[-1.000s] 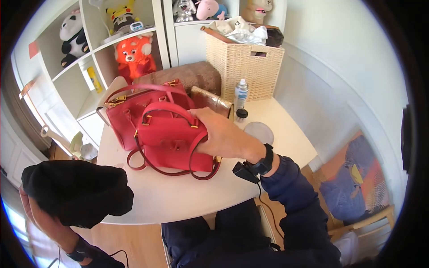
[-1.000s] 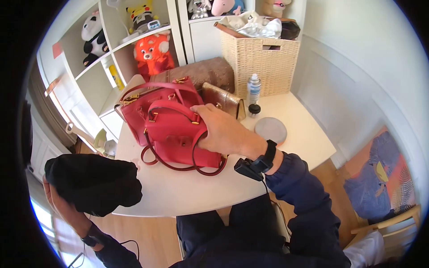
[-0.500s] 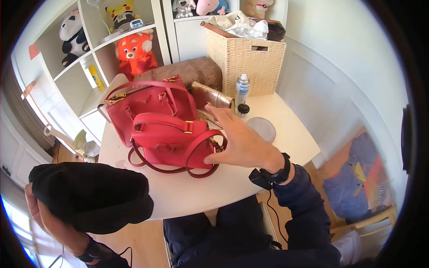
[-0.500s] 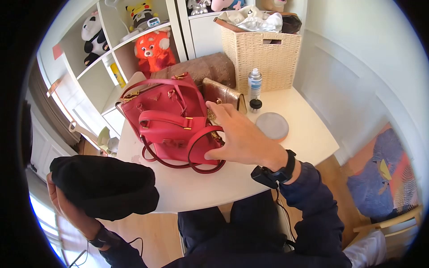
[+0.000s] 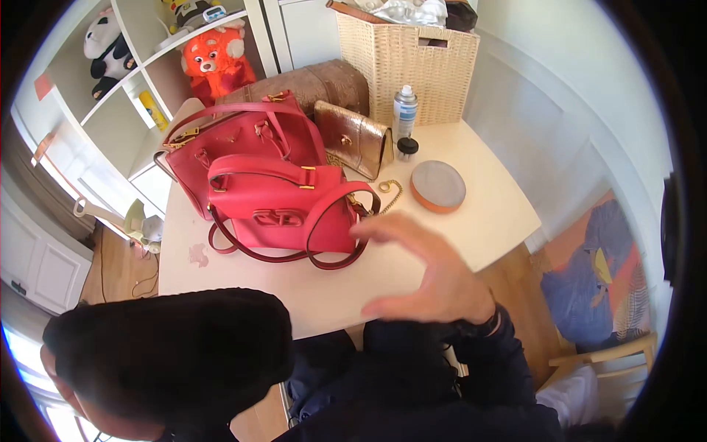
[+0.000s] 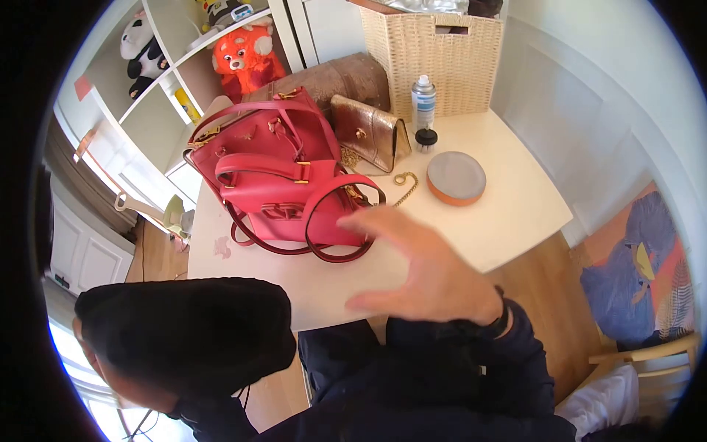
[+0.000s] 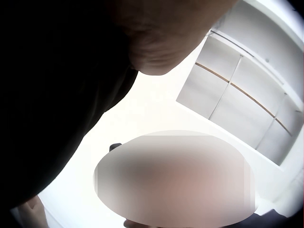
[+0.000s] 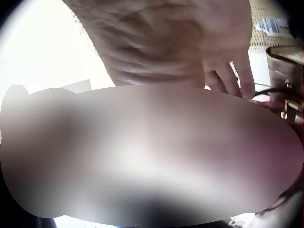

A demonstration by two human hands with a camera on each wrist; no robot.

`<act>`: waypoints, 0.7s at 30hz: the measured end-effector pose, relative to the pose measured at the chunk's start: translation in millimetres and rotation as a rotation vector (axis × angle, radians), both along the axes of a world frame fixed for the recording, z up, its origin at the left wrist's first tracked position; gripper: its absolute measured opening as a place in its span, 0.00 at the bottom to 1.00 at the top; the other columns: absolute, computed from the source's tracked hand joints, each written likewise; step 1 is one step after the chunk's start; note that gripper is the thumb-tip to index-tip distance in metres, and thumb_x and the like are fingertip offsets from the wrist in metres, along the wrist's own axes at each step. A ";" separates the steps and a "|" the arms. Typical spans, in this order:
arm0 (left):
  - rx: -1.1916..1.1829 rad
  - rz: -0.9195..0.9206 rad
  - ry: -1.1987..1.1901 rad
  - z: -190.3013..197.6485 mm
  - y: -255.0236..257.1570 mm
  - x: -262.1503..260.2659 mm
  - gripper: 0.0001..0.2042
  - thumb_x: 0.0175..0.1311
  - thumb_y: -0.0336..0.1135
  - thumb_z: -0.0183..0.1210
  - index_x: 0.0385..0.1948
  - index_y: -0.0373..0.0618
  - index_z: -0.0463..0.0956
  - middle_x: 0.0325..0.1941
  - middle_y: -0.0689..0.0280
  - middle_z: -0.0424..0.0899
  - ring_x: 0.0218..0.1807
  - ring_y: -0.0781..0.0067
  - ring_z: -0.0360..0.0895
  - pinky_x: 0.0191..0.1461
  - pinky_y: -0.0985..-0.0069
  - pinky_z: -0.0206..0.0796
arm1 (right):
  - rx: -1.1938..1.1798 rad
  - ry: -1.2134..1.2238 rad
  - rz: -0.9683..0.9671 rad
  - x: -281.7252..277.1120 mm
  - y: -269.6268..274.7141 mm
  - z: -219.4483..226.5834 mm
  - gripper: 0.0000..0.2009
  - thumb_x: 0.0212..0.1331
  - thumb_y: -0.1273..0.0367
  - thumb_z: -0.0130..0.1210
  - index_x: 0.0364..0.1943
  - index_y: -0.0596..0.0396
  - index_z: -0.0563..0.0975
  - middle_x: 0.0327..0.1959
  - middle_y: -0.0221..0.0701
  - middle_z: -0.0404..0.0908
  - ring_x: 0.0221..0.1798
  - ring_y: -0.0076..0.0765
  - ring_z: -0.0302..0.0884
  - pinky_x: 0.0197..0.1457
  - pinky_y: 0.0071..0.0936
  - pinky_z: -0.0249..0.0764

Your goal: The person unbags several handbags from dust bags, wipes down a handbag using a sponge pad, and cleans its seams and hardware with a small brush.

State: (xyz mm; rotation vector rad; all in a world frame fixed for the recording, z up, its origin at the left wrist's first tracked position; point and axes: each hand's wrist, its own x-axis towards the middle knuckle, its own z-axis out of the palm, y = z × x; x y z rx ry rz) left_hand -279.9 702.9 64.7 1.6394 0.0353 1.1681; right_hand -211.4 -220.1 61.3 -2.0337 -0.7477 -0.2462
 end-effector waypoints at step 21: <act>0.686 -1.204 0.296 13.4 -666.8 18.6 0.16 0.66 0.27 0.72 0.54 0.32 0.84 0.60 0.42 0.83 0.59 0.43 0.84 0.62 0.62 0.78 | 0.454 0.278 0.097 -68.0 48.5 -120.8 0.31 0.57 0.65 0.79 0.63 0.59 0.79 0.58 0.36 0.84 0.58 0.35 0.83 0.63 0.37 0.79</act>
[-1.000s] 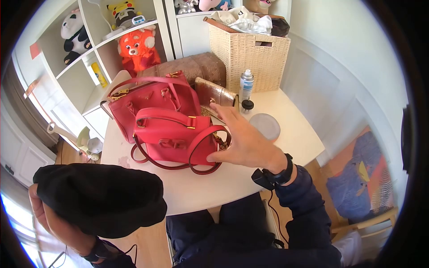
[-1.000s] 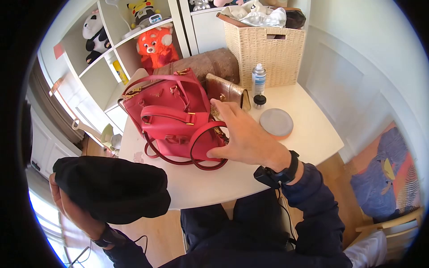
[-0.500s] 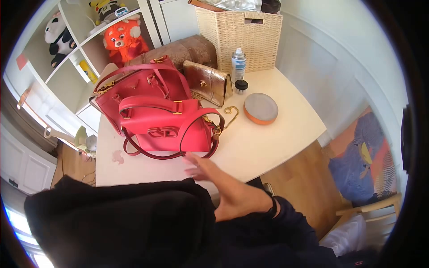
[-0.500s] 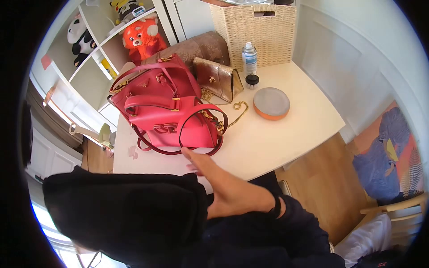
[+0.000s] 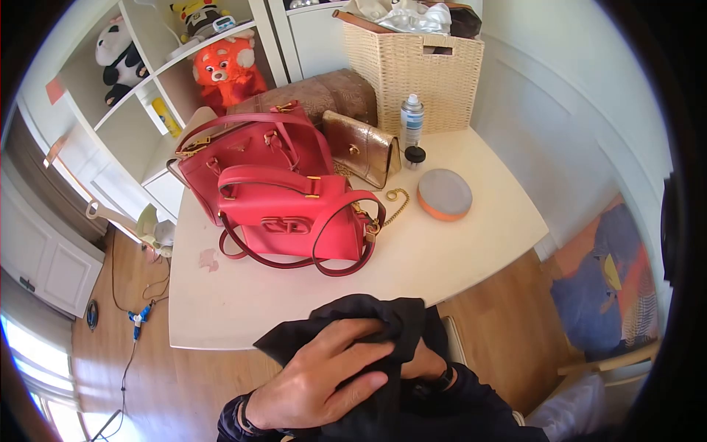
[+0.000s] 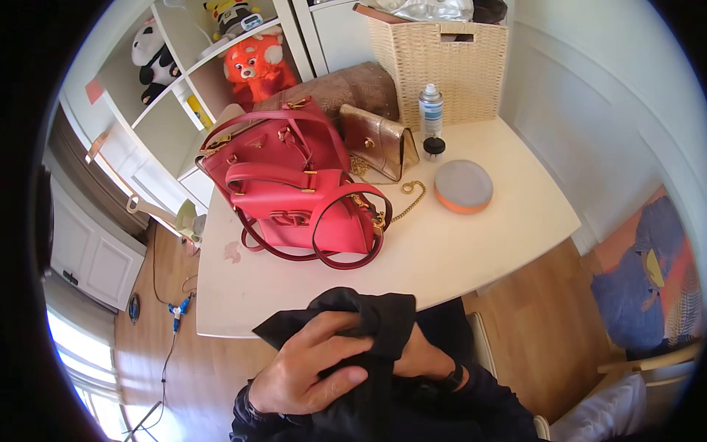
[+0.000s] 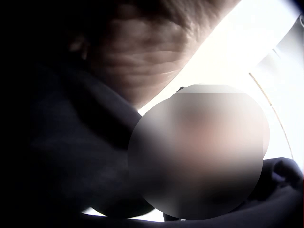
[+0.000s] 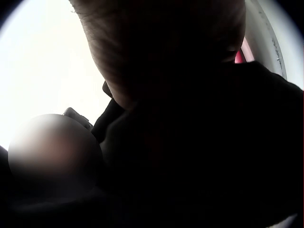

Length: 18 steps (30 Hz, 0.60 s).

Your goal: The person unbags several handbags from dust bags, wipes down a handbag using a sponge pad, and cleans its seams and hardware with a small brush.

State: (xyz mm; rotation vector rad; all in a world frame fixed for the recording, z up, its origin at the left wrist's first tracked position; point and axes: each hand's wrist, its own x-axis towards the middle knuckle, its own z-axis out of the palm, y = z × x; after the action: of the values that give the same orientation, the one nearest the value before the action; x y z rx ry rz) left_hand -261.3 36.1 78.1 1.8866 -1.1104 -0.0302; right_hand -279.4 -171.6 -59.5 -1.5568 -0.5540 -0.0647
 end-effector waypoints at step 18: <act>-0.803 0.144 1.072 -83.6 0.1 -32.5 0.36 0.81 0.56 0.60 0.78 0.37 0.63 0.71 0.52 0.79 0.72 0.56 0.78 0.79 0.63 0.69 | 0.333 -0.019 0.081 -15.4 14.7 5.9 0.34 0.64 0.76 0.69 0.75 0.60 0.70 0.75 0.44 0.74 0.77 0.47 0.72 0.84 0.47 0.62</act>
State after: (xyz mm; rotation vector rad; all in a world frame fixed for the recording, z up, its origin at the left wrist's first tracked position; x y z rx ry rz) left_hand -293.8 36.2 -5.5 0.9465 -0.1644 -0.4009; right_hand -294.8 -156.8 -53.6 -1.2097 -0.5882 -0.1045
